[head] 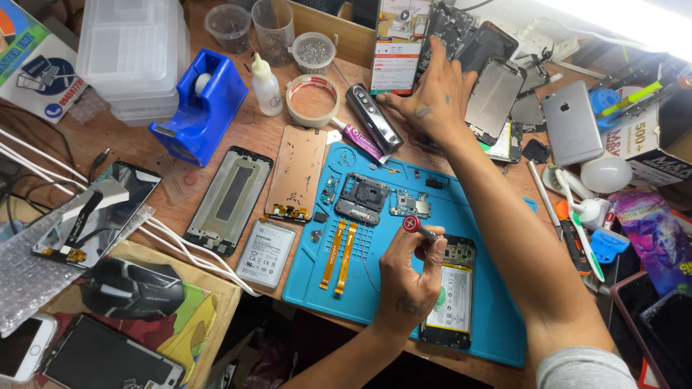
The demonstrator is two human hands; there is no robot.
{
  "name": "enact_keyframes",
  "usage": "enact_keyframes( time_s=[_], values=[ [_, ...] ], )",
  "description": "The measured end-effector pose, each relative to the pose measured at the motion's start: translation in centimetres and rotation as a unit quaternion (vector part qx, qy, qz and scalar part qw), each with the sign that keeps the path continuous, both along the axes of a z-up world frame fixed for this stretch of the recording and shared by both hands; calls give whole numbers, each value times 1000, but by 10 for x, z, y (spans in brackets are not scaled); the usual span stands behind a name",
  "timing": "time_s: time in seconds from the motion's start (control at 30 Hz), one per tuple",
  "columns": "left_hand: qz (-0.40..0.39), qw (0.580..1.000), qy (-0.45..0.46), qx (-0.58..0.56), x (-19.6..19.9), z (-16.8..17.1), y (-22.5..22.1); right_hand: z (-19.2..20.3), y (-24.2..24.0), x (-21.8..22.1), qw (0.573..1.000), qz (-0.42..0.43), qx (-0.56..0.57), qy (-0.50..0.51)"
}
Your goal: The person reassembles a smartphone by connecting internal components and securing the back cover. They use a screwdriver to tighten screws, align the battery and motherboard, and then snap the back cover into place. The person briefly tests the device by pressing the power button.
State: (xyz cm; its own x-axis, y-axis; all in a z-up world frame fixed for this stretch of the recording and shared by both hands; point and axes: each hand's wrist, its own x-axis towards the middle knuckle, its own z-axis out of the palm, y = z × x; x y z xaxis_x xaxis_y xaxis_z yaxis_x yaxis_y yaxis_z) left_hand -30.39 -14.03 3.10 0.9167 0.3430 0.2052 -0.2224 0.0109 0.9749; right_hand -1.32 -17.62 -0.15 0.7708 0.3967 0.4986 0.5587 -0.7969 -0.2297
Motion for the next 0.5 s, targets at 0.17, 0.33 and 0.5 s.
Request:
enact_keyframes(
  time_s=[0.17,0.33,0.5],
  values=[
    [-12,1000,9,-14,0,0,0,4,-2,-2,999,-13,4,45],
    [-6,1000,2,2,0,-1,0,9,-20,-2,997,16,31,70],
    [-7,1000,-2,7,0,-1,-1,9,-34,-2,997,39,34,64]
  ],
)
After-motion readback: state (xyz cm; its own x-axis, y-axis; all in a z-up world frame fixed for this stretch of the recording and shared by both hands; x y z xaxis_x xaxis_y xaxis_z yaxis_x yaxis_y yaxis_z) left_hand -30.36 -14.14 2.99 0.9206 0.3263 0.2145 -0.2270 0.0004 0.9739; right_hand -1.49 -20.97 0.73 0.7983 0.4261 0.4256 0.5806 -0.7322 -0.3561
